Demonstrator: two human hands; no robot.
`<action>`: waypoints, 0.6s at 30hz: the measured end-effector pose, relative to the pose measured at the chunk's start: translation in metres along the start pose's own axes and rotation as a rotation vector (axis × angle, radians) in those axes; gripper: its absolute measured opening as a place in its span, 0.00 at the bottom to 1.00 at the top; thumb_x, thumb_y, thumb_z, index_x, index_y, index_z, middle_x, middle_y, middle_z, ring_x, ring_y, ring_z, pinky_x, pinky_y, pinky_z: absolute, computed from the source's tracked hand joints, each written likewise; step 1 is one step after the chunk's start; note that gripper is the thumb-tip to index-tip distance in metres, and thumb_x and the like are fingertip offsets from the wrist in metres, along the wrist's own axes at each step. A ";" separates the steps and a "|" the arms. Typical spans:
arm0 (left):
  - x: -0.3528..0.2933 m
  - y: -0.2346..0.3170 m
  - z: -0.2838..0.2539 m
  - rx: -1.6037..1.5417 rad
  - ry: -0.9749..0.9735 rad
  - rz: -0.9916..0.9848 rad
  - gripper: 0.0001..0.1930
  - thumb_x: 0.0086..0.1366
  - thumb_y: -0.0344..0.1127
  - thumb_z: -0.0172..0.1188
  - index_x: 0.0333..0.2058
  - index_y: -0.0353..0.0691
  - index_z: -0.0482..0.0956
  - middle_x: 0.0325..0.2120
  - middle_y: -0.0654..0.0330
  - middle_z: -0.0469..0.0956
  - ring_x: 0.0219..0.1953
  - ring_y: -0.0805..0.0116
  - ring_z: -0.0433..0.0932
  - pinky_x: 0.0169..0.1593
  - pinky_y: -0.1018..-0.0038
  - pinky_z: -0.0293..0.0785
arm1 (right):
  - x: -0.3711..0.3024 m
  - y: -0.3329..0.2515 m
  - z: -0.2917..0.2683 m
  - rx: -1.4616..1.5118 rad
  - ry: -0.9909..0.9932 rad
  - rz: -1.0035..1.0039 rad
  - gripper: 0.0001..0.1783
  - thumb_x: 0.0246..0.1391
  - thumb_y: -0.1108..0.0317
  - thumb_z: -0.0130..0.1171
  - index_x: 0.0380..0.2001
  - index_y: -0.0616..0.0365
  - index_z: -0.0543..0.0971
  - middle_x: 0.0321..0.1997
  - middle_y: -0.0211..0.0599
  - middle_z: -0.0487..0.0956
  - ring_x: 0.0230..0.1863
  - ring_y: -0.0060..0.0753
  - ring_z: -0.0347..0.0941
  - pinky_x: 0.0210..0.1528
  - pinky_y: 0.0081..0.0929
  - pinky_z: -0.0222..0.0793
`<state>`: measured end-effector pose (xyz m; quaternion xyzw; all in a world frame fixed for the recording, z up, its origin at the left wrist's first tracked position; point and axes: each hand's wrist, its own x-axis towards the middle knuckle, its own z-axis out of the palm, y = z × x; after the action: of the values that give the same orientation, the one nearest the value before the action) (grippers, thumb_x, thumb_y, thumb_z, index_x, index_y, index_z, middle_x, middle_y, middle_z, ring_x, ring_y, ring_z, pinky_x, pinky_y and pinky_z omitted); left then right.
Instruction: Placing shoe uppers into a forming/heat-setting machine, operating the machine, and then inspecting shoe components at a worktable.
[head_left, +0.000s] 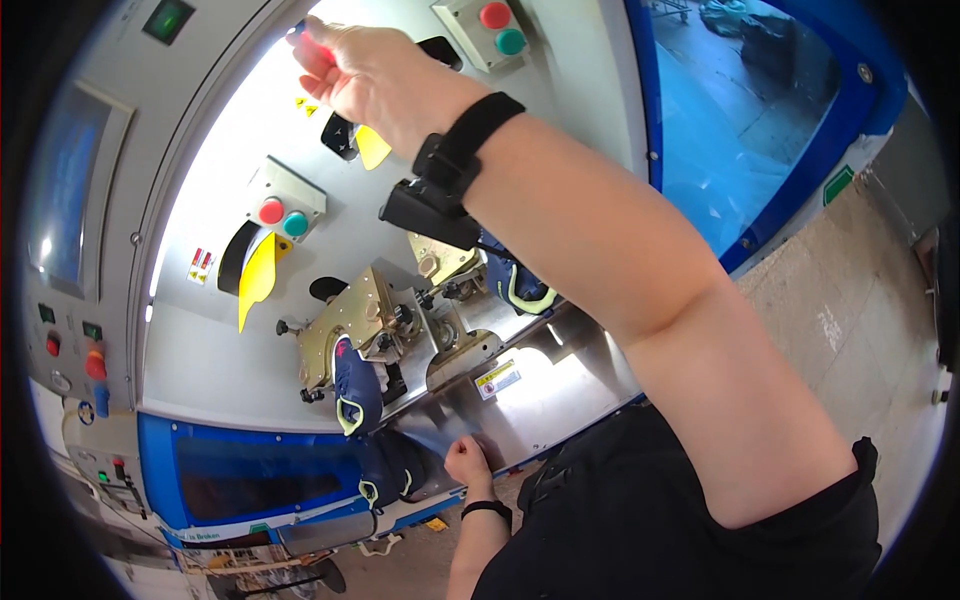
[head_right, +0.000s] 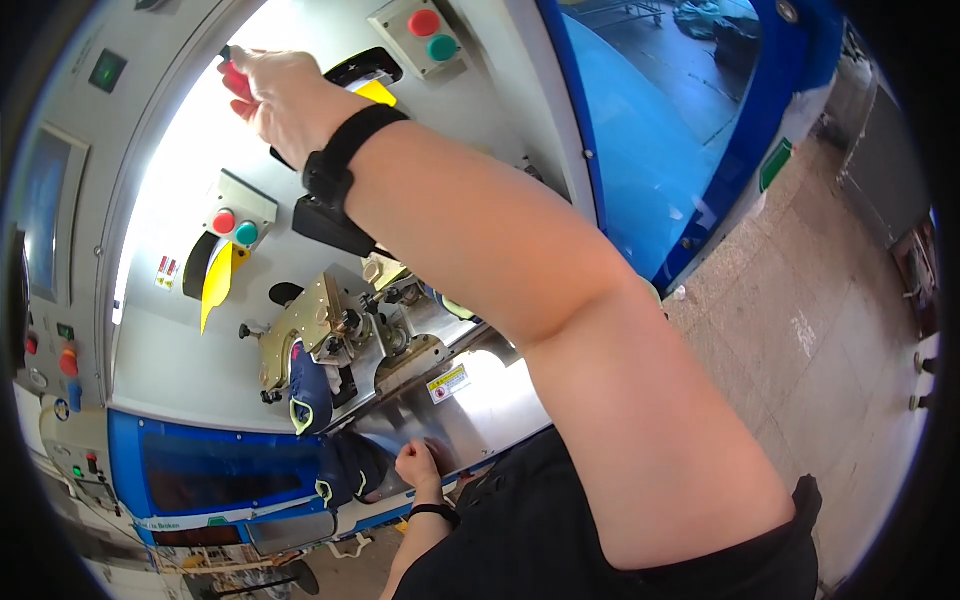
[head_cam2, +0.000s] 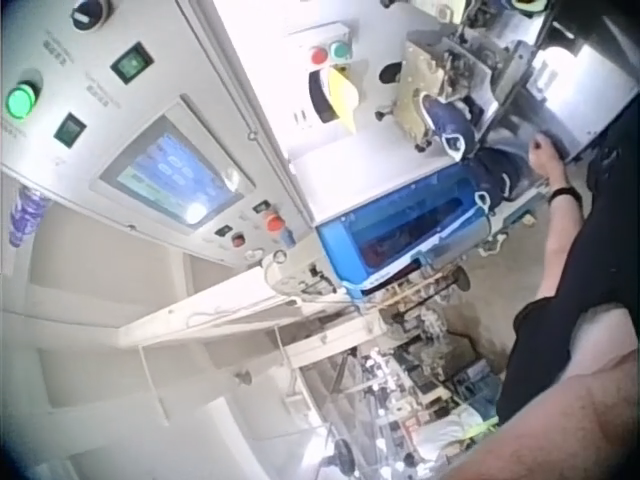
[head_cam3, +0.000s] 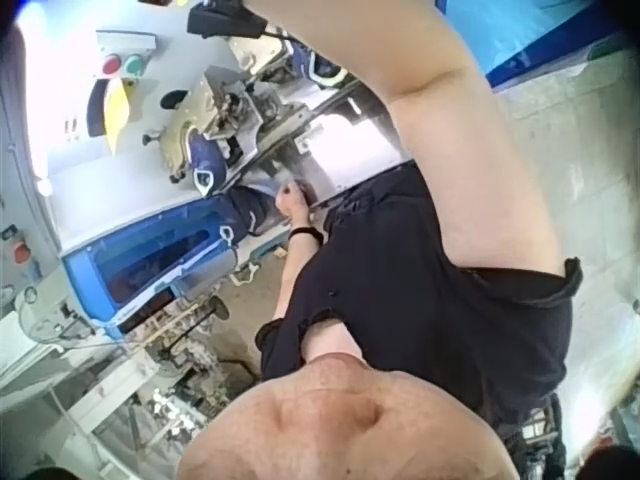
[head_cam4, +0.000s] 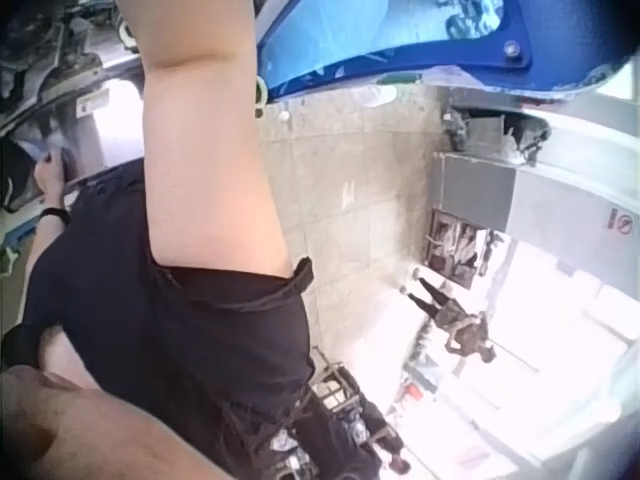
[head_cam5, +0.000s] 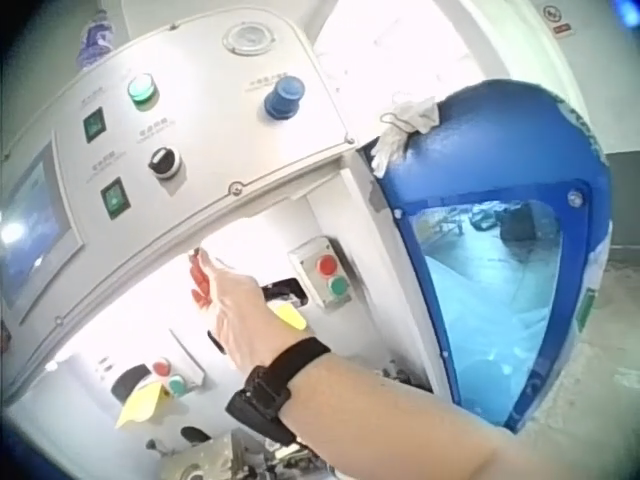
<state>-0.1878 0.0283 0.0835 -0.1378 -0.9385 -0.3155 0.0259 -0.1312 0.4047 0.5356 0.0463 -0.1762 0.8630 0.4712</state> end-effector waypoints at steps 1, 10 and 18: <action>0.001 0.001 0.000 0.003 -0.008 0.014 0.20 0.57 0.45 0.55 0.20 0.31 0.78 0.15 0.44 0.74 0.19 0.51 0.75 0.30 0.59 0.70 | -0.001 -0.002 0.001 0.014 0.008 0.007 0.09 0.59 0.70 0.60 0.43 0.56 0.75 0.37 0.35 0.81 0.36 0.26 0.76 0.41 0.34 0.67; -0.002 0.008 -0.007 0.001 -0.025 0.024 0.21 0.60 0.45 0.53 0.20 0.30 0.78 0.16 0.42 0.74 0.20 0.47 0.74 0.31 0.57 0.69 | -0.003 -0.001 0.002 -0.007 0.007 -0.014 0.08 0.59 0.70 0.60 0.41 0.58 0.78 0.35 0.34 0.81 0.34 0.25 0.75 0.44 0.30 0.70; 0.003 -0.005 0.001 0.033 0.020 0.030 0.19 0.57 0.45 0.55 0.20 0.33 0.80 0.15 0.45 0.75 0.19 0.49 0.75 0.28 0.59 0.69 | -0.004 0.003 0.004 0.027 0.006 -0.059 0.11 0.58 0.72 0.60 0.44 0.64 0.76 0.35 0.40 0.77 0.36 0.31 0.75 0.48 0.33 0.74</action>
<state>-0.1919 0.0252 0.0802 -0.1484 -0.9411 -0.3009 0.0424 -0.1319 0.3985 0.5376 0.0552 -0.1619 0.8510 0.4964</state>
